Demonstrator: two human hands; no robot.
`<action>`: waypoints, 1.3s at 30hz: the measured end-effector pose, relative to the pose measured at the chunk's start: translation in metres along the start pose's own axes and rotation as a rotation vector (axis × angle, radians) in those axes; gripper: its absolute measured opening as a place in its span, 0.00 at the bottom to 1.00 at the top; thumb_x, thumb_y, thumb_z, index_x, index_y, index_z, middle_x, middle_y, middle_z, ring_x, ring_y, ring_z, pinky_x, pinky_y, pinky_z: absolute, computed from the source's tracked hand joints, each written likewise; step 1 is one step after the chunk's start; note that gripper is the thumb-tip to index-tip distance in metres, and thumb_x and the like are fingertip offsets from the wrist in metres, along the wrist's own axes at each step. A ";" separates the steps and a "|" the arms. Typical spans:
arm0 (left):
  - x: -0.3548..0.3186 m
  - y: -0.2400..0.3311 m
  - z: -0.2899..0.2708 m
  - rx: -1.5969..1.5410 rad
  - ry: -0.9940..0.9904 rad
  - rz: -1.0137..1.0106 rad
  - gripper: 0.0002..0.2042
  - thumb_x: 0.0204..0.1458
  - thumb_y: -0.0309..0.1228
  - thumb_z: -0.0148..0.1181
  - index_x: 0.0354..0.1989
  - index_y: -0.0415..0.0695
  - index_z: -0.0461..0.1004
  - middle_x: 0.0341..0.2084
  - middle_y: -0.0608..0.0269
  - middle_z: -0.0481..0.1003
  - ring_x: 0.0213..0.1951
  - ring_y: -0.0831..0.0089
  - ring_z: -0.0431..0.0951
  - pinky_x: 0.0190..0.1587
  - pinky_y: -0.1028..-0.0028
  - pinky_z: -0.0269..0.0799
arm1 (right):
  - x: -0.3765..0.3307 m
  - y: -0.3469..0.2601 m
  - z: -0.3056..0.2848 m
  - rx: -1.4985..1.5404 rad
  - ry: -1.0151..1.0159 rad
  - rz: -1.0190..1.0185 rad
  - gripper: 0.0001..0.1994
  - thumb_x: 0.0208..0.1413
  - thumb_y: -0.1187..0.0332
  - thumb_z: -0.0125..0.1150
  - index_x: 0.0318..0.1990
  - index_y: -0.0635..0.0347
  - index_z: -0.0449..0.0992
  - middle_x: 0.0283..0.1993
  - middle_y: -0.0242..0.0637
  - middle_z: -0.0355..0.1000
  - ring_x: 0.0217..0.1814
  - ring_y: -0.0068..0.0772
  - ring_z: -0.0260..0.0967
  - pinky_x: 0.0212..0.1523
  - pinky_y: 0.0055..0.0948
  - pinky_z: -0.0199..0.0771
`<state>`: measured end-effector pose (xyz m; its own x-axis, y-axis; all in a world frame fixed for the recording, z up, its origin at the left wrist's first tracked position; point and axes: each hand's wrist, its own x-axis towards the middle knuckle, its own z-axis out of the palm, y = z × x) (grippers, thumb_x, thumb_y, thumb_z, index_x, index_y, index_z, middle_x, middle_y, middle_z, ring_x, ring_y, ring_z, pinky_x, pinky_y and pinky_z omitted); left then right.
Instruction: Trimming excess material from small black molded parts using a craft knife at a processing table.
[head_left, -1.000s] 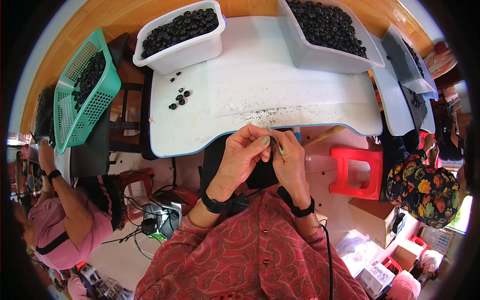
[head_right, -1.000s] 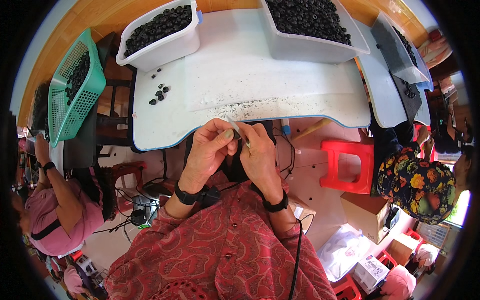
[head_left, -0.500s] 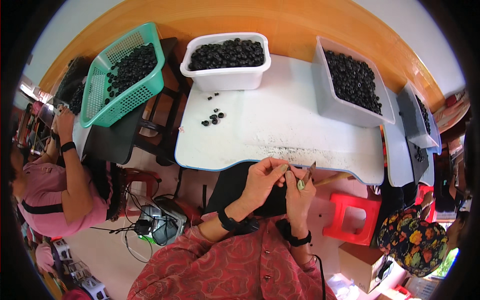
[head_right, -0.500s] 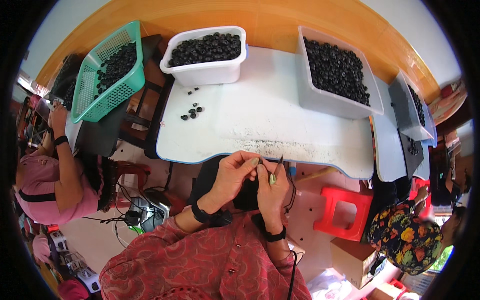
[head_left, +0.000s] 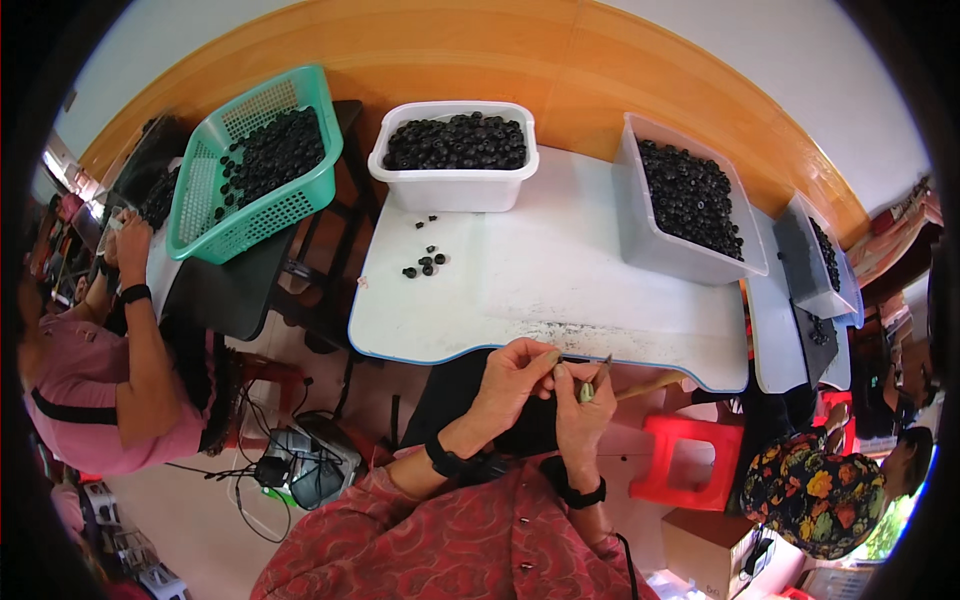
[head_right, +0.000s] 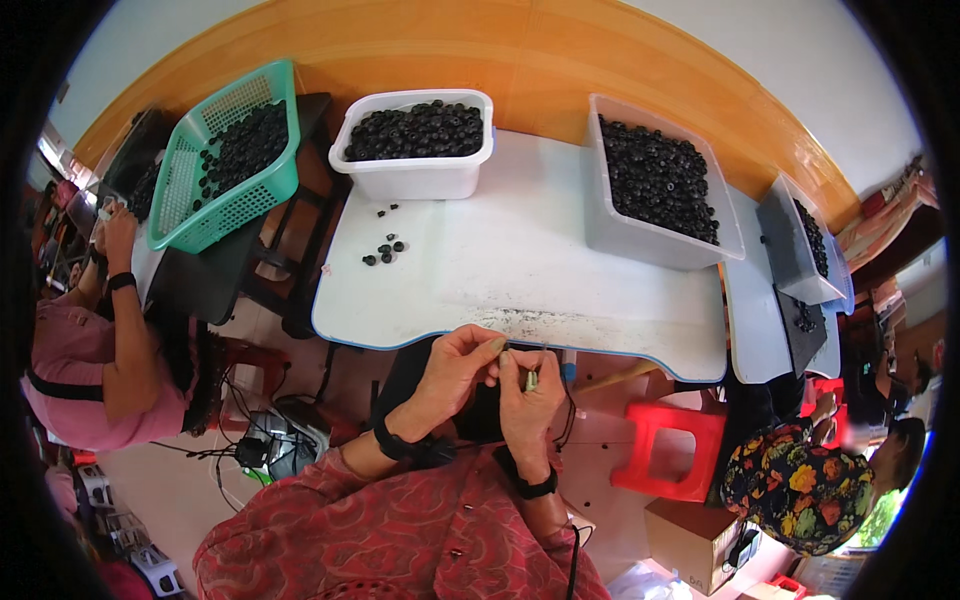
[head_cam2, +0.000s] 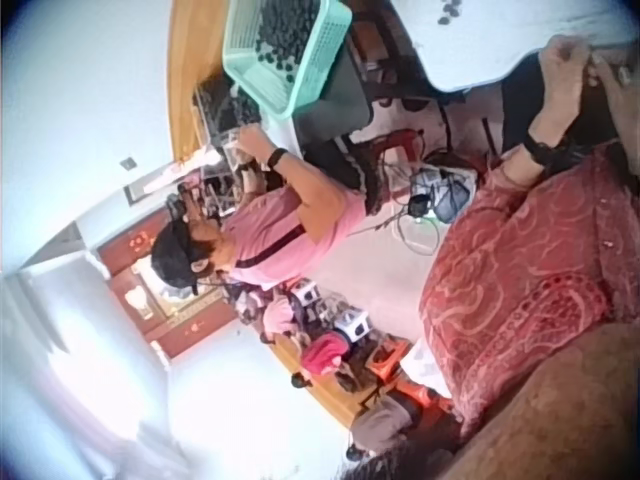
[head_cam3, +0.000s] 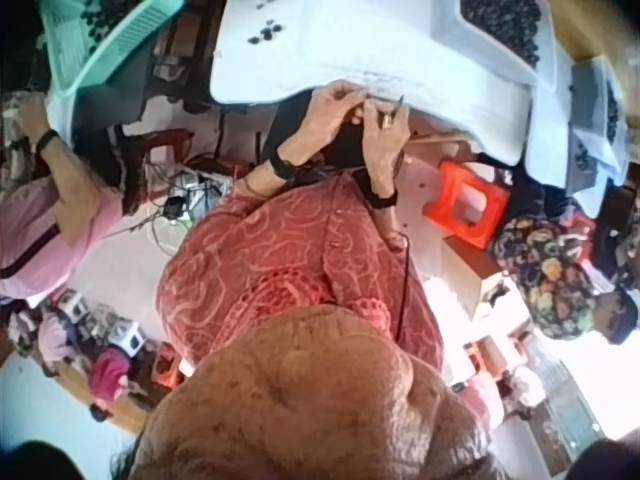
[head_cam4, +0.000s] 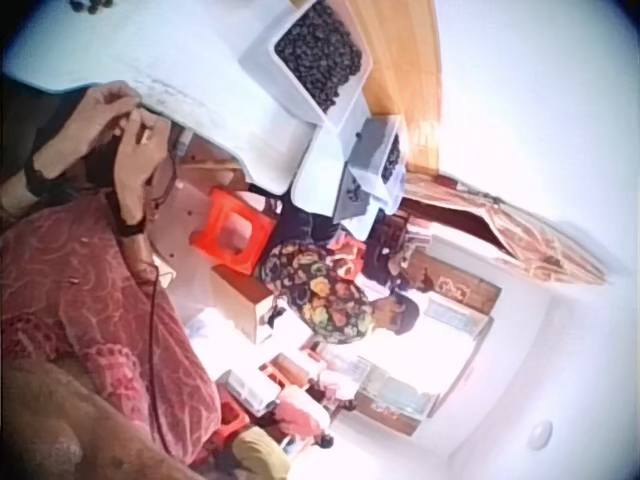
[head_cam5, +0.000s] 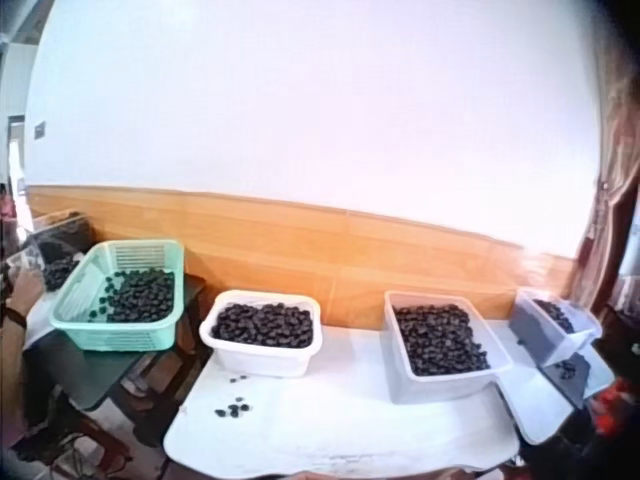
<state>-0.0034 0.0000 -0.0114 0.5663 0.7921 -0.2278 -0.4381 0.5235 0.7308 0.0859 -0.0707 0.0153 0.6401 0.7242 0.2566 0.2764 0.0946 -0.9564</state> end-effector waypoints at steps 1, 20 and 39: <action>0.001 0.001 -0.002 -0.028 0.023 -0.021 0.06 0.58 0.28 0.60 0.38 0.38 0.75 0.25 0.65 0.75 0.23 0.81 0.73 0.26 0.81 0.71 | 0.000 -0.005 0.001 0.026 -0.028 0.042 0.03 0.57 0.75 0.62 0.33 0.64 0.74 0.29 0.29 0.72 0.31 0.15 0.67 0.31 0.17 0.67; 0.132 0.194 -0.023 0.072 0.129 0.373 0.07 0.56 0.29 0.61 0.33 0.38 0.74 0.25 0.60 0.76 0.23 0.77 0.73 0.27 0.77 0.72 | 0.000 0.013 -0.012 0.066 -0.057 0.263 0.03 0.56 0.75 0.63 0.35 0.64 0.76 0.30 0.24 0.70 0.31 0.12 0.62 0.33 0.16 0.64; 0.039 0.046 -0.030 0.328 0.083 0.080 0.09 0.56 0.29 0.61 0.40 0.36 0.76 0.30 0.63 0.77 0.28 0.80 0.76 0.31 0.80 0.74 | 0.004 0.018 -0.011 0.083 -0.056 0.367 0.07 0.60 0.69 0.60 0.41 0.62 0.75 0.24 0.23 0.66 0.17 0.10 0.56 0.17 0.15 0.54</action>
<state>-0.0221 0.0649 -0.0056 0.4747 0.8564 -0.2032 -0.2231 0.3404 0.9134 0.1012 -0.0740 0.0005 0.6453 0.7558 -0.1109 -0.0242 -0.1249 -0.9919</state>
